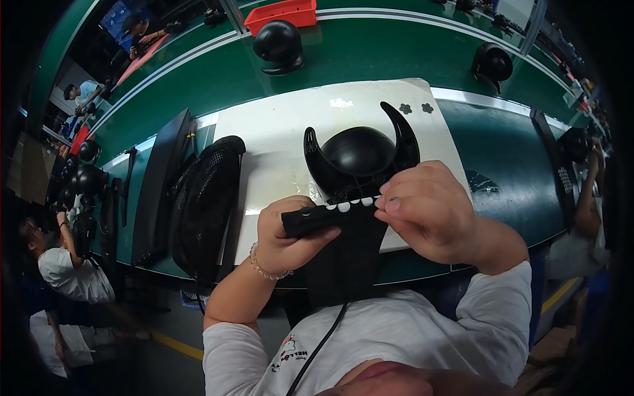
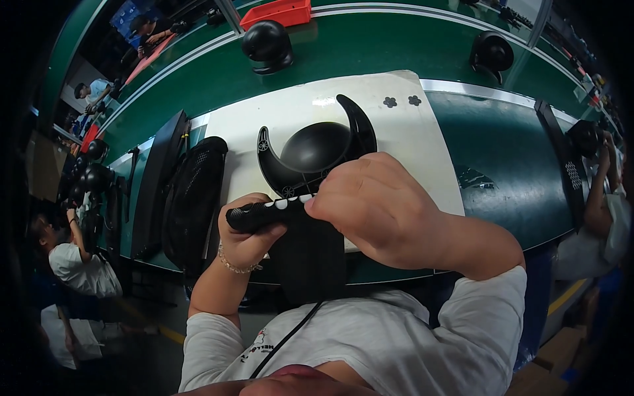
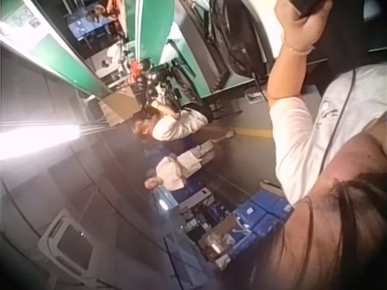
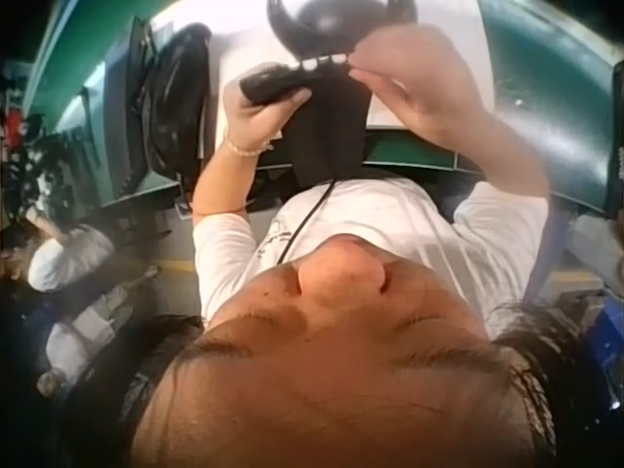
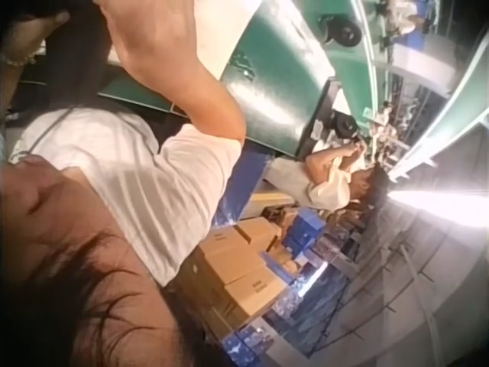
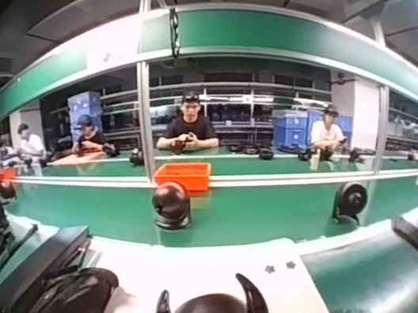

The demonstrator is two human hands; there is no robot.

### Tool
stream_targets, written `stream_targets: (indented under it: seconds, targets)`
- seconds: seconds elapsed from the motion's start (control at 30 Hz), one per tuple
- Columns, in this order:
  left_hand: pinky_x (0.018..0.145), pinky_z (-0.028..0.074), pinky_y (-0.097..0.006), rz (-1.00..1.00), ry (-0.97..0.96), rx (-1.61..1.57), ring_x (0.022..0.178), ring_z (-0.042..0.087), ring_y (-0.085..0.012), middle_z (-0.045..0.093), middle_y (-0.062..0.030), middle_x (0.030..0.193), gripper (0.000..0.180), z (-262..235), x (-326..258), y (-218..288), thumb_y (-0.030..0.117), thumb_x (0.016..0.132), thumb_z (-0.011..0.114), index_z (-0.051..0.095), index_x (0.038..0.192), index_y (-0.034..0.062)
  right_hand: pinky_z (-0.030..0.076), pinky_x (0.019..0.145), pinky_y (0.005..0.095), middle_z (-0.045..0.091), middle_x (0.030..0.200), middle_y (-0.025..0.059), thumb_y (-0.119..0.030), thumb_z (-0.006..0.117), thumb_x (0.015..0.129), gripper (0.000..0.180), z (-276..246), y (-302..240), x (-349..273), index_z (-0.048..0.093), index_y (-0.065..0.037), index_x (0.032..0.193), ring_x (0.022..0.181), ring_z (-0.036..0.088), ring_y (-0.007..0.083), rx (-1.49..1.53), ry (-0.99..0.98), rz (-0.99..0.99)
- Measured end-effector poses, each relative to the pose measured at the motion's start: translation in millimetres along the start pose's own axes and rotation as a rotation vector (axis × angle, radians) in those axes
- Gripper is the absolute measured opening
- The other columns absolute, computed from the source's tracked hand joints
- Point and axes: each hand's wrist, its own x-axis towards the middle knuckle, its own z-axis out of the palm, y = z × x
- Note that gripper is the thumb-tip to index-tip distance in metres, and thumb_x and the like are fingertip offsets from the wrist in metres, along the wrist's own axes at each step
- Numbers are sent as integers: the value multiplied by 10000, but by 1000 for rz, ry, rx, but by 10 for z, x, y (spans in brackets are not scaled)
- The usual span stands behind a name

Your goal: The recorder is assembling light fixture components by applying adhesive foam strips to a plastic housing.

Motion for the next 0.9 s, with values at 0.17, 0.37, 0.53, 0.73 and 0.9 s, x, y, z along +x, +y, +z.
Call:
stream_targets:
  seconds: [0.17,0.37,0.53,0.73,0.9]
  targets:
    - [444,366,-252,-12,-5,-4,477,505,-159,530,-62,571,123,23,4,21,0,634,716,603,682,8,416,698,347,569,804,41,66,628,592,403,-6,-29,-21,546,-67,964,766,565,231,-35,-40,1]
    - [459,324,-269,-40,-15,-32,490,443,-154,491,-64,564,122,11,-10,23,-21,604,674,562,654,-30,388,721,351,565,843,45,103,627,611,509,-6,-9,23,492,-96,1059,810,560,225,190,3,-35]
    - [432,364,-273,56,-80,34,470,495,-181,510,-49,543,122,33,20,31,25,624,721,637,712,30,382,680,331,551,918,52,122,654,619,624,120,-28,8,426,-112,1150,795,562,223,269,43,13]
    - [429,360,-282,82,-60,49,460,485,-189,507,-51,537,120,36,24,23,27,622,716,646,719,37,375,632,285,524,889,41,19,637,670,491,102,-79,12,512,-139,1118,724,533,161,128,-2,-88]
    - [418,344,-284,131,-92,118,451,471,-188,486,-44,528,131,36,30,64,25,618,720,638,717,49,381,603,283,504,861,50,-20,619,697,469,127,-144,-2,522,-145,1138,692,508,157,105,3,-50]
